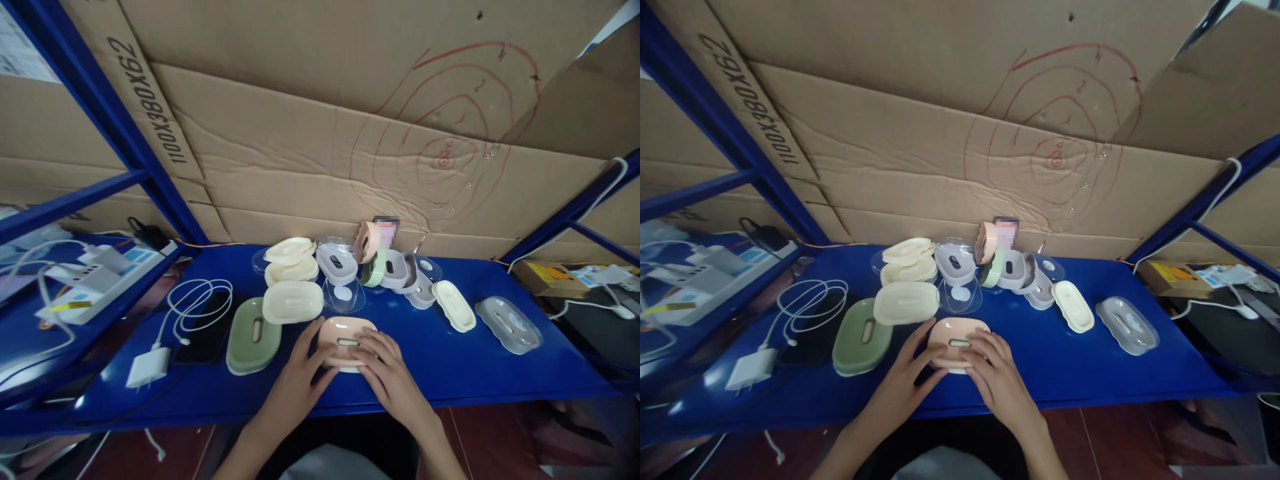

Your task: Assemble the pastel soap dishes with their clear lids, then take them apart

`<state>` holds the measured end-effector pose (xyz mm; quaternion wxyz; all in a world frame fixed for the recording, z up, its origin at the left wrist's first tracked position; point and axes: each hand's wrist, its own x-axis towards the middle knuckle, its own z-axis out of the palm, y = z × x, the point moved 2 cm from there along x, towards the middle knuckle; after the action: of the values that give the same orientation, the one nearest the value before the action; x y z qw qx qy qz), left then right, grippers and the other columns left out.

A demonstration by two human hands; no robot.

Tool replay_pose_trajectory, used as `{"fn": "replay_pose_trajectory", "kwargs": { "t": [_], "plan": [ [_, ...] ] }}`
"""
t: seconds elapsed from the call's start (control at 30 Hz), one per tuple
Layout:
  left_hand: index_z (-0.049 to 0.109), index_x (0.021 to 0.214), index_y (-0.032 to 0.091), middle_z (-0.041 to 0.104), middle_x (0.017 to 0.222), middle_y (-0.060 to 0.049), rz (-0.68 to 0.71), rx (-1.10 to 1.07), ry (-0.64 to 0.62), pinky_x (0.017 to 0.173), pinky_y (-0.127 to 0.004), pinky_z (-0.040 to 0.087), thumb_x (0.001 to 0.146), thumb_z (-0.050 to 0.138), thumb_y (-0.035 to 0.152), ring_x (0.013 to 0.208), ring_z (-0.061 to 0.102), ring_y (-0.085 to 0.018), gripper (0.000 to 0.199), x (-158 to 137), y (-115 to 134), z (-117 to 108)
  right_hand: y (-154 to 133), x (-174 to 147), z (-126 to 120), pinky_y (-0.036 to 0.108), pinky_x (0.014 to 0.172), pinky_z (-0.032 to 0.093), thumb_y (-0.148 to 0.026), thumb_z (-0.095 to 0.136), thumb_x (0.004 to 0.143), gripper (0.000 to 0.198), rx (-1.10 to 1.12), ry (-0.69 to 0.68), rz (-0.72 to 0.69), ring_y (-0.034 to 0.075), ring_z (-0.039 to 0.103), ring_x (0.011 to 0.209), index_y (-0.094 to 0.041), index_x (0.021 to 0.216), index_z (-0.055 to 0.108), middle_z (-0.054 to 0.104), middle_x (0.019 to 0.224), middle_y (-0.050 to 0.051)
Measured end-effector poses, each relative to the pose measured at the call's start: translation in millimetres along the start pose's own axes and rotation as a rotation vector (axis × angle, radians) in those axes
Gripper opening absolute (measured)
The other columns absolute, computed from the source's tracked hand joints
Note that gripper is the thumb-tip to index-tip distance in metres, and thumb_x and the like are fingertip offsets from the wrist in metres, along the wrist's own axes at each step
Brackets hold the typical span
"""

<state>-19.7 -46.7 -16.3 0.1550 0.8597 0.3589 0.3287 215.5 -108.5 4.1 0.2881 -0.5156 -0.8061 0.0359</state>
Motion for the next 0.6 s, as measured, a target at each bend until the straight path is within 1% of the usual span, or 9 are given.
{"fn": "replay_pose_trajectory", "kwargs": {
  "t": [0.07,0.17,0.2,0.27,0.37,0.43,0.53,0.6],
  "plan": [
    [0.066,0.134,0.028,0.048,0.169,-0.012,0.033,0.018,0.031,0.122,-0.052,0.055,0.105,0.064,0.019,0.158,0.049,-0.033,0.029,1,1,-1,-2,1,1,0.056,0.123,0.053,-0.025,0.057,0.110,0.038,-0.015,0.001,-0.023,0.029,0.056,0.151,-0.031,0.147,0.066,0.070,0.149,0.008],
    [0.066,0.136,0.028,0.061,0.160,-0.010,0.067,0.035,0.006,0.119,-0.048,0.060,0.106,0.064,0.020,0.155,0.053,-0.030,0.032,2,2,-1,-2,2,5,0.058,0.120,0.056,-0.030,0.063,0.108,0.036,-0.061,0.013,-0.038,0.030,0.061,0.147,-0.031,0.143,0.068,0.071,0.148,0.009],
    [0.066,0.138,0.028,0.062,0.158,-0.009,0.077,0.046,-0.005,0.118,-0.047,0.061,0.106,0.064,0.021,0.155,0.053,-0.029,0.033,3,2,-1,-2,2,6,0.058,0.120,0.056,-0.031,0.065,0.107,0.036,-0.075,0.020,-0.041,0.031,0.062,0.146,-0.032,0.143,0.068,0.071,0.148,0.009],
    [0.065,0.142,0.028,0.061,0.161,-0.007,0.106,0.090,-0.035,0.118,-0.048,0.061,0.107,0.061,0.020,0.156,0.052,-0.029,0.037,2,2,-1,-1,2,8,0.058,0.119,0.057,-0.030,0.066,0.106,0.036,-0.098,0.030,-0.044,0.031,0.064,0.144,-0.032,0.142,0.069,0.072,0.146,0.009],
    [0.059,0.152,0.028,0.054,0.168,-0.005,0.146,0.164,-0.100,0.120,-0.049,0.059,0.107,0.055,0.015,0.160,0.047,-0.029,0.047,1,2,0,-2,2,9,0.058,0.118,0.057,-0.028,0.064,0.107,0.031,-0.110,0.038,-0.042,0.031,0.065,0.142,-0.030,0.137,0.071,0.073,0.145,0.009],
    [0.056,0.155,0.027,0.051,0.170,-0.006,0.147,0.185,-0.122,0.121,-0.050,0.058,0.108,0.054,0.016,0.161,0.044,-0.030,0.049,-1,3,1,-2,1,8,0.058,0.119,0.056,-0.029,0.063,0.108,0.029,-0.095,0.030,-0.038,0.030,0.064,0.143,-0.029,0.136,0.071,0.072,0.146,0.008],
    [0.054,0.157,0.027,0.049,0.172,-0.007,0.126,0.178,-0.131,0.121,-0.050,0.059,0.109,0.057,0.020,0.162,0.044,-0.030,0.049,-2,6,0,-1,-1,4,0.057,0.118,0.056,-0.032,0.061,0.110,0.033,-0.046,0.029,-0.015,0.030,0.062,0.145,-0.030,0.143,0.068,0.070,0.150,0.008],
    [0.055,0.156,0.027,0.048,0.172,-0.007,0.120,0.180,-0.134,0.122,-0.050,0.058,0.108,0.057,0.020,0.162,0.043,-0.030,0.048,-1,9,-1,2,2,-3,0.053,0.115,0.057,-0.028,0.055,0.112,0.035,-0.005,0.082,0.012,0.028,0.064,0.142,-0.032,0.144,0.067,0.071,0.148,0.008]
  ]
}}
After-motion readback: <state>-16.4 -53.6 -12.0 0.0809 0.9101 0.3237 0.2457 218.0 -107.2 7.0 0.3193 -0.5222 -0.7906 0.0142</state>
